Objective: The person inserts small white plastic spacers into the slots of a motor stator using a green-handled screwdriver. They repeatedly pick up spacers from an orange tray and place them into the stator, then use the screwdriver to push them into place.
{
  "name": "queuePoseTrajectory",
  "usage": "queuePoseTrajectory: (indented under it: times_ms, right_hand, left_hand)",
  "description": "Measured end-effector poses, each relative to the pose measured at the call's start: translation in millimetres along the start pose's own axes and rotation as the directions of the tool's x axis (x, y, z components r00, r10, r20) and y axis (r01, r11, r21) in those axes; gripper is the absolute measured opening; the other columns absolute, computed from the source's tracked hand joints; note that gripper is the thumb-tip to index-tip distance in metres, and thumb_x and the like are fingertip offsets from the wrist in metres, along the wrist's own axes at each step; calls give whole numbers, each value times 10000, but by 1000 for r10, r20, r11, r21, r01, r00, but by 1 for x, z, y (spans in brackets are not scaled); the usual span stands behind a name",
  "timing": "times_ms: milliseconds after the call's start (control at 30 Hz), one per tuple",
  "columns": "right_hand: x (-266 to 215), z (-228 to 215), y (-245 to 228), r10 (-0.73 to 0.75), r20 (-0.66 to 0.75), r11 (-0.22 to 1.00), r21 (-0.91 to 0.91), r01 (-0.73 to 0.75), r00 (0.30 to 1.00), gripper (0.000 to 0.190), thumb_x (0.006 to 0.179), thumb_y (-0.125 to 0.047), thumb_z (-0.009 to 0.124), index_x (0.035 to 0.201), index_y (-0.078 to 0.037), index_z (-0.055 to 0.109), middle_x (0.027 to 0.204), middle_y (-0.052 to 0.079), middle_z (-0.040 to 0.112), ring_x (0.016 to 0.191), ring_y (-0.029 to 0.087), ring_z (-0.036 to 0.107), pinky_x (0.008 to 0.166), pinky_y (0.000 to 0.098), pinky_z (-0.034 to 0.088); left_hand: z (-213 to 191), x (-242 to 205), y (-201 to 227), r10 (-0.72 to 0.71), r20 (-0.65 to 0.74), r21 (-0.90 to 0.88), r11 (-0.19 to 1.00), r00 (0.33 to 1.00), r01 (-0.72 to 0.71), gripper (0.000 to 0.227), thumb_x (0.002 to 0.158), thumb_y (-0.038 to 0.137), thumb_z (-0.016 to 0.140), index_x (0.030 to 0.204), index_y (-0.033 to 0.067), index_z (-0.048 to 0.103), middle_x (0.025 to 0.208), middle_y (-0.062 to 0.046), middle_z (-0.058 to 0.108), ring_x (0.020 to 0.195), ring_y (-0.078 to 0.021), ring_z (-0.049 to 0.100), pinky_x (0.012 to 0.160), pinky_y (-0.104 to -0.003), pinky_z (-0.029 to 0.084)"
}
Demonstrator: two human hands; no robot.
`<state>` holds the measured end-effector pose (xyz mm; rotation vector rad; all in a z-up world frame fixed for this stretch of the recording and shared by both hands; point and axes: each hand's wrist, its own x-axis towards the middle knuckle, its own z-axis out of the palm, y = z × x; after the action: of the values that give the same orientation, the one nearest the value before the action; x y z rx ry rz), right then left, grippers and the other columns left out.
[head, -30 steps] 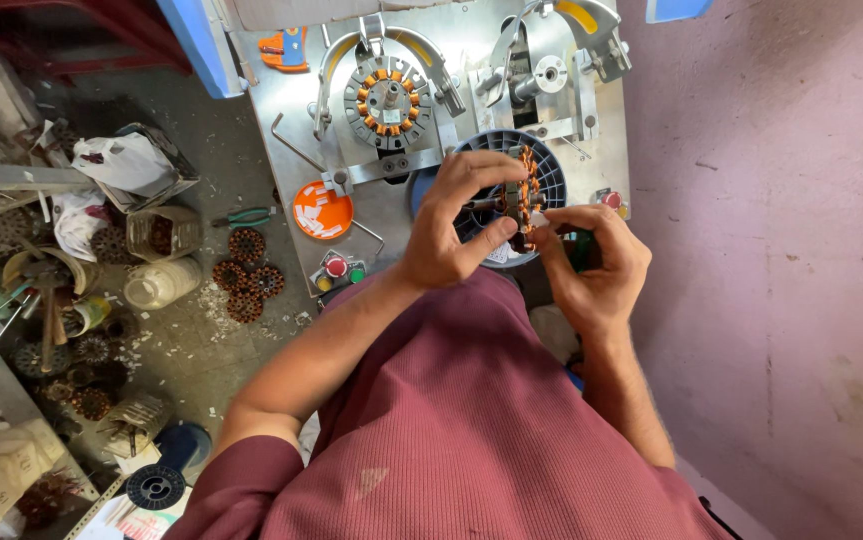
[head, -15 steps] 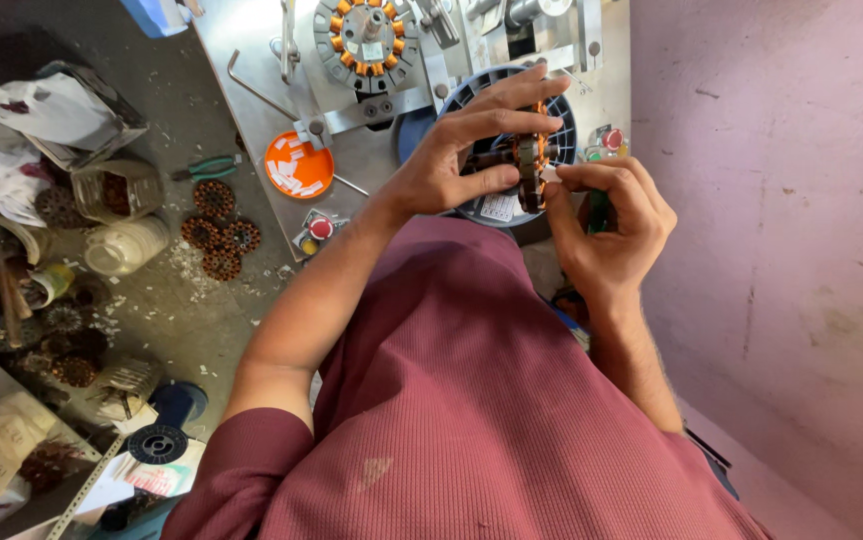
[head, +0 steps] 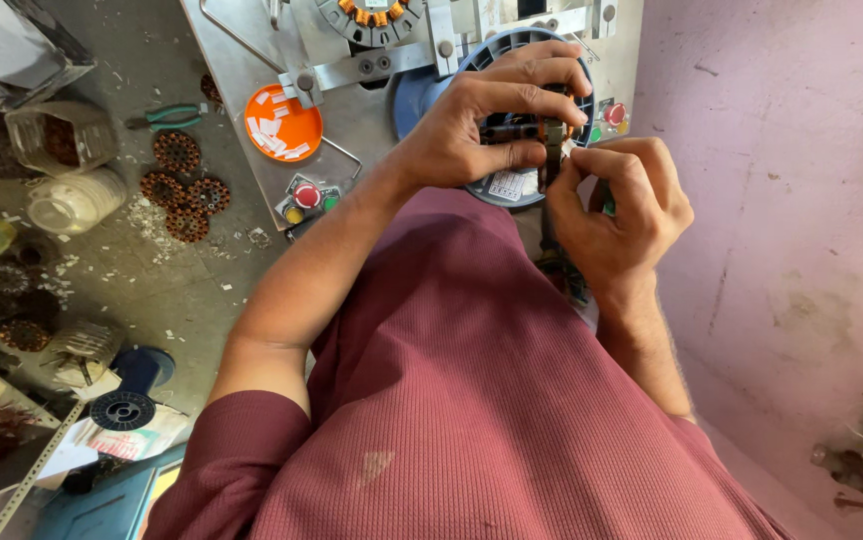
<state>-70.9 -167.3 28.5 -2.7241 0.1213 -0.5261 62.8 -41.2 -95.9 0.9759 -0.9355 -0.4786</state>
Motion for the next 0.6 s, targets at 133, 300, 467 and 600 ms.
queuePoseTrajectory:
  times_ms: [133,300,467,600]
  right_hand:
    - [12,-11,1,-31,112,999,12,30,993,205,940,98,815,1020,-44,691,977,58,671,735,117,647,620,236,526]
    - [24,-20,-8,-10,218,1000,5,9,976,177,954,74,815,969,-42,682,907,42,635,708,110,642,635,240,528]
    - [36,-26,-11,36,316,999,-23,-31,948,112,934,54,795,989,-14,723,906,66,663,729,130,672,659,251,541]
    - [58,-31,7,57,443,989,95,-110,895,103,877,41,791,958,2,742,897,66,716,748,108,694,683,257,549]
  left_hand:
    - [-1,0,-1,58,9,9,998,998,-58,399,976,42,833,1344,150,725,1500,-12,600,1525,-270,390,1317,-436,373]
    - [2,0,-2,39,-15,41,998,999,-38,352,999,22,804,1325,139,737,1440,-12,639,1506,-269,434,1282,-416,413]
    - [2,0,-3,45,-22,26,999,999,-45,339,993,37,804,1315,117,734,1416,-33,648,1534,-300,442,1284,-437,429]
    - [2,1,-5,51,-28,-16,999,998,-52,347,1006,37,788,1335,123,717,1439,-34,638,1548,-310,430,1256,-419,441]
